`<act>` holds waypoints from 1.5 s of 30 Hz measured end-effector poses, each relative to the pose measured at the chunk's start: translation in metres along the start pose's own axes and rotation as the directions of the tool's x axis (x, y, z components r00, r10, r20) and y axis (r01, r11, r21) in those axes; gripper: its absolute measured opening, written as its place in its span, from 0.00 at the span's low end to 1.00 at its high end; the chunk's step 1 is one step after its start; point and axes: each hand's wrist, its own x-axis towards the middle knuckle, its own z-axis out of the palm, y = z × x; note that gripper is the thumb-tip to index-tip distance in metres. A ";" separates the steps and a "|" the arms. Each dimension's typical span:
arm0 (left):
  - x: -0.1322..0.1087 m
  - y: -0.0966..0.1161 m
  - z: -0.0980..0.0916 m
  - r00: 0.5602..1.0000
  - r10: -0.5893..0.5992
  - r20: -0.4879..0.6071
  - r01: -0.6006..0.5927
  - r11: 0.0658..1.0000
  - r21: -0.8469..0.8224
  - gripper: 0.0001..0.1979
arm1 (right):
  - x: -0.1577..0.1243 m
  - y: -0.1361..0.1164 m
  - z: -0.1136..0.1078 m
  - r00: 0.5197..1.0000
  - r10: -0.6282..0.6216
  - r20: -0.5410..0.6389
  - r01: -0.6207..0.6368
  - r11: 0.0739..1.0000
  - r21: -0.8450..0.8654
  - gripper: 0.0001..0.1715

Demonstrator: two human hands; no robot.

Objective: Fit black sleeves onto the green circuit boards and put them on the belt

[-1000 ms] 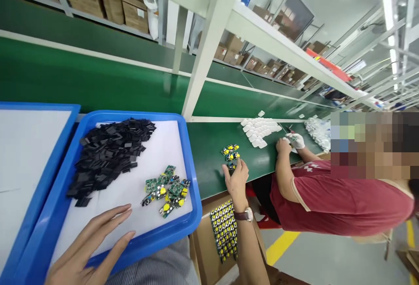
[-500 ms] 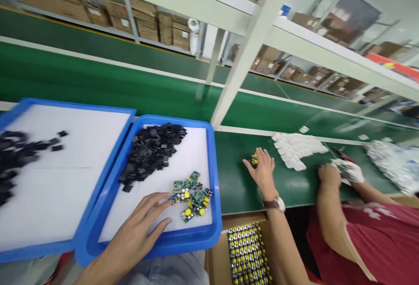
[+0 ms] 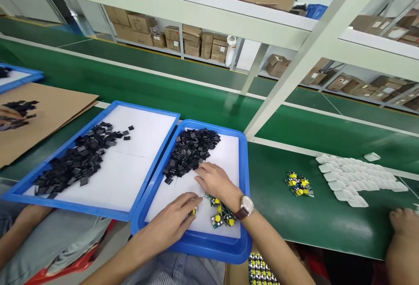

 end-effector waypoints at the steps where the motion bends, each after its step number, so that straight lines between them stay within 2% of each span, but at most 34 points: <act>1: -0.007 -0.003 -0.003 1.000 -0.023 -0.001 0.023 0.999 -0.030 0.24 | 0.007 0.001 0.005 1.000 0.007 0.005 -0.007 1.000 -0.003 0.08; 5: -0.025 -0.017 -0.010 0.994 -0.054 -0.097 0.051 0.998 -0.037 0.20 | 0.022 0.004 0.014 0.997 0.074 -0.021 -0.074 0.997 0.019 0.11; 9: -0.026 -0.032 -0.019 0.978 -0.022 -0.206 0.021 1.000 -0.008 0.17 | 0.018 0.010 0.008 0.984 0.159 -0.083 -0.148 0.981 0.128 0.11; 13: -0.016 -0.042 -0.029 0.969 0.001 -0.246 0.003 1.000 0.015 0.17 | 0.008 0.011 0.001 0.955 0.259 -0.145 -0.211 0.936 0.282 0.07; 19: 0.015 -0.045 -0.038 0.949 -0.005 -0.314 0.011 1.000 0.018 0.19 | 0.002 -0.008 0.002 0.915 0.352 -0.196 -0.245 0.872 0.424 0.06; 27: 0.045 -0.056 -0.049 0.962 -0.016 -0.271 0.024 0.999 0.027 0.18 | 0.013 -0.006 0.011 0.910 0.331 -0.250 -0.179 0.857 0.483 0.11; 29: 0.047 -0.055 -0.055 0.962 -0.007 -0.274 0.007 1.000 -0.002 0.16 | 0.014 -0.011 0.007 0.912 0.315 -0.264 -0.148 0.851 0.505 0.11; 32: 0.049 -0.048 -0.063 0.964 0.019 -0.267 -0.040 0.996 -0.074 0.08 | 0.010 -0.028 -0.005 0.918 0.287 -0.275 -0.096 0.831 0.548 0.10; 34: 0.049 -0.041 -0.065 0.964 0.039 -0.263 -0.075 0.989 -0.128 0.09 | 0.005 -0.038 -0.015 0.916 0.290 -0.278 -0.084 0.815 0.573 0.10; 36: 0.048 -0.032 -0.066 0.963 0.060 -0.264 -0.109 0.978 -0.178 0.11 | -0.001 -0.045 -0.023 0.913 0.333 -0.236 -0.106 0.754 0.649 0.08; 38: 0.045 -0.025 -0.065 0.962 0.074 -0.262 -0.134 0.967 -0.215 0.11 | -0.007 -0.049 -0.027 0.909 0.388 -0.152 -0.141 0.629 0.765 0.04; 40: 0.043 -0.020 -0.062 0.962 0.071 -0.263 -0.135 0.963 -0.233 0.11 | -0.012 -0.052 -0.027 0.896 0.431 -0.109 -0.147 0.518 0.842 0.03; 41: 0.041 -0.018 -0.060 0.963 0.068 -0.261 -0.132 0.963 -0.237 0.12 | -0.015 -0.054 -0.026 0.884 0.448 -0.129 -0.132 0.505 0.853 0.02; 43: 0.037 -0.019 -0.056 0.967 0.069 -0.245 -0.126 0.966 -0.225 0.10 | -0.023 -0.059 -0.023 0.847 0.491 -0.207 -0.103 0.531 0.841 0.03; 45: 0.031 -0.024 -0.051 0.977 0.080 -0.198 -0.105 0.988 -0.118 0.09 | -0.032 -0.064 -0.020 0.793 0.558 -0.244 -0.125 0.541 0.832 0.04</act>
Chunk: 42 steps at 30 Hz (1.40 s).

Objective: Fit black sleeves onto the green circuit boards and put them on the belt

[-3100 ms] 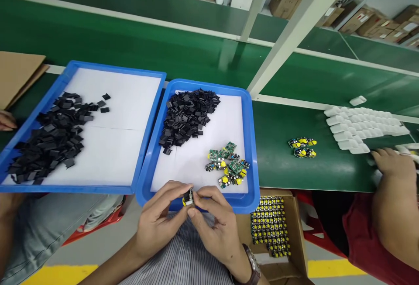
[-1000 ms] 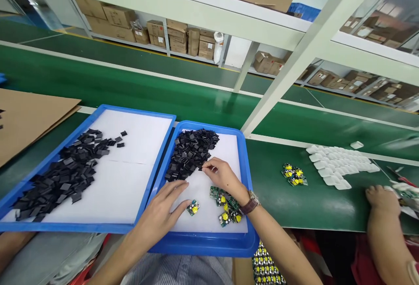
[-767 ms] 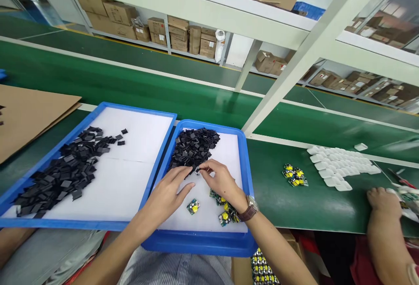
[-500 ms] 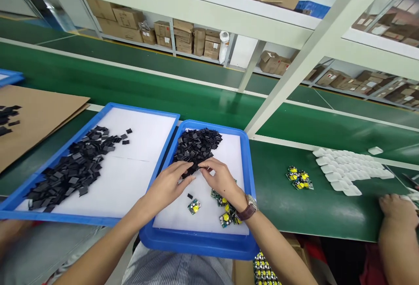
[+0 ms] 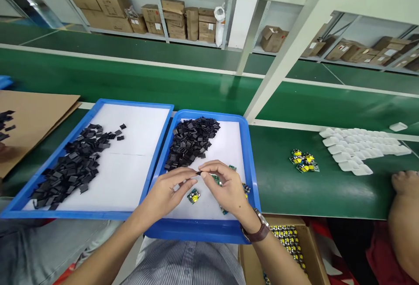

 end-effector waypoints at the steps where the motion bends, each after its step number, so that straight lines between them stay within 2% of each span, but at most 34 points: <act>1: -0.004 -0.004 0.002 1.000 0.000 0.031 -0.002 0.997 0.080 0.11 | -0.006 0.001 -0.001 0.999 0.026 -0.045 -0.026 1.000 -0.007 0.04; 3: -0.010 -0.015 0.006 0.996 -0.004 0.085 -0.014 0.978 0.207 0.15 | -0.016 0.002 -0.003 0.989 0.075 -0.127 -0.076 0.997 0.000 0.06; 6: -0.012 -0.033 0.008 0.993 0.005 0.117 -0.037 0.963 0.269 0.14 | -0.027 0.005 -0.008 0.983 0.063 -0.171 -0.061 0.998 0.018 0.08; 9: -0.006 -0.040 0.005 0.998 -0.007 0.065 -0.014 0.950 0.311 0.16 | -0.033 0.009 -0.012 0.989 0.034 -0.143 -0.037 0.999 -0.014 0.10; 11: -0.002 -0.035 0.001 1.000 -0.012 0.011 0.008 0.947 0.322 0.15 | -0.038 0.012 -0.012 0.986 0.047 -0.160 -0.054 0.998 -0.035 0.12; 13: 0.000 -0.019 -0.001 1.000 -0.021 -0.008 0.022 0.974 0.225 0.14 | -0.042 0.014 -0.012 0.979 0.074 -0.190 -0.084 0.995 -0.047 0.14; 15: -0.001 0.001 0.000 0.998 -0.058 0.027 0.060 0.996 -0.066 0.13 | -0.047 0.013 -0.010 0.980 0.083 -0.183 -0.095 0.994 -0.061 0.13; 17: -0.005 0.020 0.007 0.994 -0.103 0.039 0.109 0.960 -0.258 0.11 | -0.051 0.011 -0.007 0.987 0.065 -0.144 -0.076 0.995 -0.069 0.10; 19: -0.009 0.033 0.016 0.988 -0.154 0.029 0.154 0.920 -0.361 0.08 | -0.055 0.009 -0.002 0.991 0.050 -0.121 -0.057 0.997 -0.052 0.07; 22: -0.015 0.039 0.028 0.966 -0.256 0.014 0.231 0.843 -0.486 0.05 | -0.059 0.008 0.004 0.988 0.061 -0.141 -0.066 0.997 -0.029 0.05; 24: -0.019 0.034 0.028 0.949 -0.314 0.042 0.286 0.795 -0.534 0.05 | -0.063 0.009 0.005 0.984 0.051 -0.173 -0.057 0.998 -0.030 0.07; 26: -0.023 0.024 0.020 0.934 -0.355 0.037 0.326 0.806 -0.494 0.06 | -0.067 0.010 0.001 0.976 0.021 -0.219 -0.029 0.999 -0.032 0.09; 29: -0.031 0.006 0.003 0.923 -0.383 -0.028 0.366 0.900 -0.237 0.11 | -0.073 0.010 -0.012 0.970 0.006 -0.243 -0.023 0.997 -0.068 0.13; 32: -0.038 -0.003 0.002 0.948 -0.306 0.085 0.308 0.951 -0.003 0.23 | -0.078 0.012 -0.020 0.981 0.034 -0.191 -0.055 0.992 -0.110 0.14; 34: -0.040 -0.001 0.012 0.953 -0.253 0.163 0.254 0.967 0.016 0.24 | -0.080 0.013 -0.018 0.982 0.052 -0.183 -0.073 0.991 -0.111 0.13; 36: -0.040 0.003 0.023 0.948 -0.267 0.172 0.284 0.955 -0.083 0.23 | -0.082 0.013 -0.013 0.977 0.072 -0.202 -0.093 0.991 -0.098 0.12; 38: -0.039 0.009 0.030 0.923 -0.345 0.170 0.383 0.864 -0.326 0.22 | -0.083 0.011 -0.006 0.972 0.078 -0.223 -0.099 0.992 -0.083 0.11; 40: -0.040 0.013 0.032 0.876 -0.428 0.222 0.468 0.647 -0.602 0.20 | -0.083 0.007 -0.001 0.973 0.069 -0.221 -0.087 0.994 -0.071 0.10; 42: -0.042 0.016 0.031 0.835 -0.473 0.281 0.492 0.414 -0.766 0.18 | -0.082 0.002 0.004 0.976 0.053 -0.212 -0.066 0.996 -0.055 0.09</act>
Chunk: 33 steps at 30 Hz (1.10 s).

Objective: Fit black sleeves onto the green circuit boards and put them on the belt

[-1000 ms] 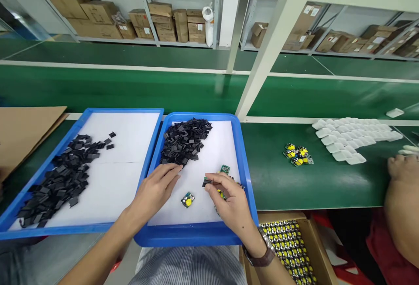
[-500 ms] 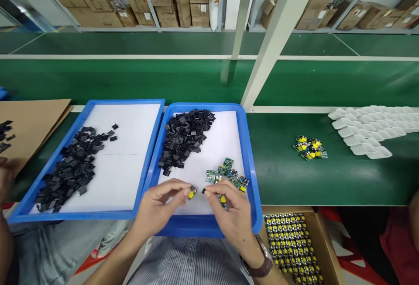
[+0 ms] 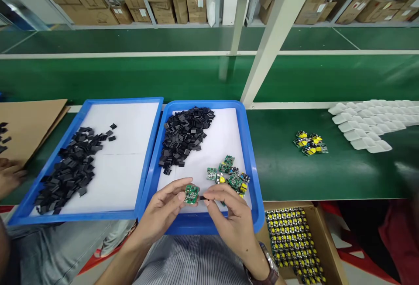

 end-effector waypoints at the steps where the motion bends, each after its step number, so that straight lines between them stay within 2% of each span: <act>1: -0.002 0.001 0.000 1.000 -0.025 -0.001 0.025 0.996 -0.084 0.18 | 0.000 -0.002 0.002 1.000 -0.008 0.000 0.008 1.000 0.009 0.09; 3: -0.006 0.003 0.000 0.999 -0.046 0.026 0.050 0.984 -0.171 0.18 | 0.001 -0.006 0.006 1.000 -0.029 -0.002 0.029 0.999 0.014 0.10; 7: -0.013 0.007 0.001 0.991 -0.010 0.132 0.036 0.981 -0.193 0.22 | 0.001 -0.008 0.010 0.995 -0.099 -0.001 0.099 0.995 -0.026 0.16; 12: -0.017 0.007 -0.001 0.989 0.047 0.139 -0.017 0.979 -0.204 0.23 | -0.001 -0.011 0.012 0.986 -0.156 0.059 0.162 0.979 -0.121 0.19; 14: -0.018 0.006 -0.003 0.987 0.061 0.148 -0.031 0.980 -0.196 0.20 | -0.002 -0.013 0.011 0.984 -0.165 0.069 0.173 0.977 -0.123 0.19; 17: -0.019 0.005 -0.005 0.986 0.095 0.136 -0.068 0.980 -0.186 0.12 | -0.004 -0.017 0.010 0.991 -0.122 0.051 0.126 0.988 -0.089 0.15; 20: -0.021 0.002 -0.002 0.983 0.177 0.055 -0.161 0.963 -0.214 0.08 | -0.007 -0.020 0.011 0.999 -0.029 0.017 0.029 0.999 -0.030 0.10; 23: -0.023 -0.002 0.002 0.965 0.261 -0.018 -0.259 0.947 -0.188 0.11 | -0.011 -0.020 0.013 0.998 0.053 0.032 -0.053 0.999 0.001 0.07; 27: -0.026 -0.007 0.006 0.960 0.280 -0.018 -0.280 0.952 -0.124 0.26 | -0.016 -0.016 0.019 0.993 0.117 0.018 -0.117 0.992 0.037 0.06; 30: -0.026 -0.008 0.006 0.949 0.316 0.008 -0.316 0.949 -0.018 0.24 | -0.018 -0.016 0.023 0.991 0.136 -0.001 -0.136 0.989 0.052 0.03; 33: -0.025 -0.005 0.005 0.919 0.393 0.030 -0.394 0.916 0.067 0.23 | -0.019 -0.018 0.024 0.988 0.152 -0.008 -0.152 0.988 0.043 0.02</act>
